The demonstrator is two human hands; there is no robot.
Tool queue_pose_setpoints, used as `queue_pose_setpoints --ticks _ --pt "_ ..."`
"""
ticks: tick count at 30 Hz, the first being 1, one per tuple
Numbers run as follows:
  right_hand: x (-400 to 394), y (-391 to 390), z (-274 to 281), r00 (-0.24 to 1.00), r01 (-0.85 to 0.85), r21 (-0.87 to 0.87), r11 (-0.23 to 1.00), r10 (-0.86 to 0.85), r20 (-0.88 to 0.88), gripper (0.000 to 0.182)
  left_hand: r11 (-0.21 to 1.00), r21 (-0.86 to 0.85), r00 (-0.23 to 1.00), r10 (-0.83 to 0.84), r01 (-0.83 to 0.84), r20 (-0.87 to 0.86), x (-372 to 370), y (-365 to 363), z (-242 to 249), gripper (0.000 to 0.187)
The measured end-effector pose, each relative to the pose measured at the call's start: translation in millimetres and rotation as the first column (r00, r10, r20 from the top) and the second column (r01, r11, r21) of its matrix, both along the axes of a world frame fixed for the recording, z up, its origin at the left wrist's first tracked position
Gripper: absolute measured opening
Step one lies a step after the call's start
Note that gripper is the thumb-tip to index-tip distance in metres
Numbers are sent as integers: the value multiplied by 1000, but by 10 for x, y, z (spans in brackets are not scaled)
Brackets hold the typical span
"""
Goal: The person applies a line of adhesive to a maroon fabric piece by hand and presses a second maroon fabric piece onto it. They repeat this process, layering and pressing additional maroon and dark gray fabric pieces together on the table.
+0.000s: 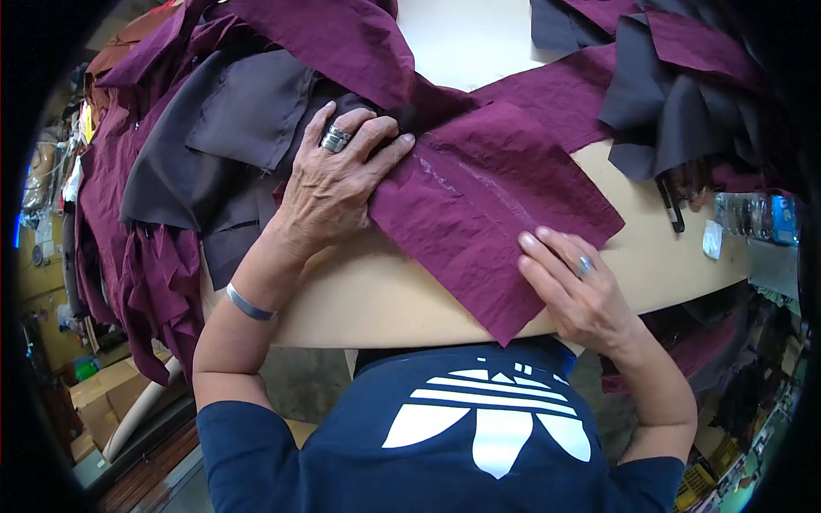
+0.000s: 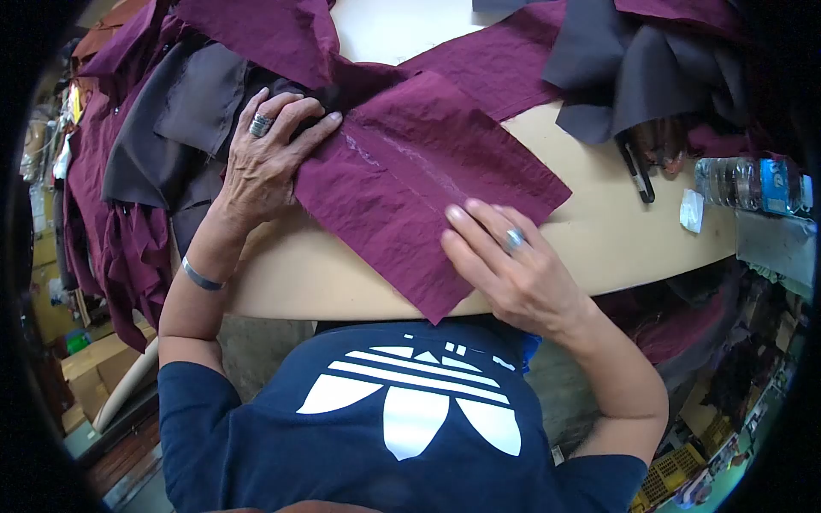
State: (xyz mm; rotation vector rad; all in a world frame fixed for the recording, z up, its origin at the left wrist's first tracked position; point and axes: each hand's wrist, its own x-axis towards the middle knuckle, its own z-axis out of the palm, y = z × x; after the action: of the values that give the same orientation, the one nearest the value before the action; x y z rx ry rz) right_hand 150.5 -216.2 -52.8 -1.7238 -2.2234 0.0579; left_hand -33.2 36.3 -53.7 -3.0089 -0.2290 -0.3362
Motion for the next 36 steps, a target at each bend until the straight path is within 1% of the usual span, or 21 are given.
queue_pose_setpoints --ticks 3,4,8,11,12,13,14,15,16,17,18,19,20,21,23,24,27,29,30,33,36 --pt "33 -263 75 992 59 -79 995 -67 -109 39 999 -47 1000 -16 16 -1 36 -7 42 59" --pt "33 -265 57 988 71 -24 997 -73 -138 42 999 -43 999 -34 34 4 60 -2 39 59" --pt "83 -120 -2 999 28 109 994 -24 -40 42 985 -24 982 -170 172 80 110 153 -50 49" --pt "120 -5 -74 1000 -10 193 981 10 0 39 952 -223 977 -195 211 92 74 126 52 37" --pt "129 25 -27 980 61 149 987 -31 -198 35 929 -313 980 -189 199 61 44 114 124 31" --pt "147 57 8 910 162 119 980 -102 -401 32 888 -452 994 -104 87 -13 -16 124 197 33" --pt "164 92 52 793 251 64 966 -167 -586 29 818 -574 994 -28 -35 -101 -98 142 265 35" --pt "210 205 187 591 322 18 947 -186 -785 31 720 -675 979 35 -162 -199 -163 138 353 37" --pt "255 319 325 338 388 -10 922 -153 -929 34 406 -851 938 53 -333 -342 -95 47 564 40" --pt "442 441 435 564 444 68 893 -220 -796 42 313 -873 927 93 -373 -363 -73 -8 551 40" --pt "531 580 439 305 385 -61 921 -189 -933 41 217 -888 913 130 -407 -387 -58 -52 537 41" --pt "655 712 351 273 345 -107 932 -209 -939 40 122 -896 899 167 -426 -405 -53 -59 532 41" --pt "802 823 218 246 303 -147 942 -226 -943 39 686 -687 959 -275 240 61 -288 215 86 40" --pt "883 910 105 218 259 -191 947 -250 -944 38 676 -728 974 -220 115 -50 -246 176 145 41" --pt "857 1078 -56 184 310 -201 929 -266 -946 38 629 -764 953 -118 -145 -278 -116 65 298 43" --pt "836 1133 -101 166 333 -207 920 -274 -947 38 644 -763 975 -122 -64 -185 -161 110 151 34" --pt "819 1198 -163 196 389 -214 896 -308 -931 36 562 -800 962 -31 -209 -273 -130 25 274 33" --pt "822 1197 -208 231 424 -190 885 -308 -923 36 280 -846 891 153 -453 -427 -26 -58 347 37" --pt "817 1207 -221 251 439 -174 881 -306 -918 35 115 -832 830 225 -543 -511 8 -85 377 42" --pt "760 1216 -235 259 466 -138 874 -284 -923 32 -95 -838 802 250 -538 -543 0 -135 429 71" --pt "814 1204 -317 397 484 -81 871 -300 -867 30 -191 -898 915 1 -395 -403 24 -130 495 64"
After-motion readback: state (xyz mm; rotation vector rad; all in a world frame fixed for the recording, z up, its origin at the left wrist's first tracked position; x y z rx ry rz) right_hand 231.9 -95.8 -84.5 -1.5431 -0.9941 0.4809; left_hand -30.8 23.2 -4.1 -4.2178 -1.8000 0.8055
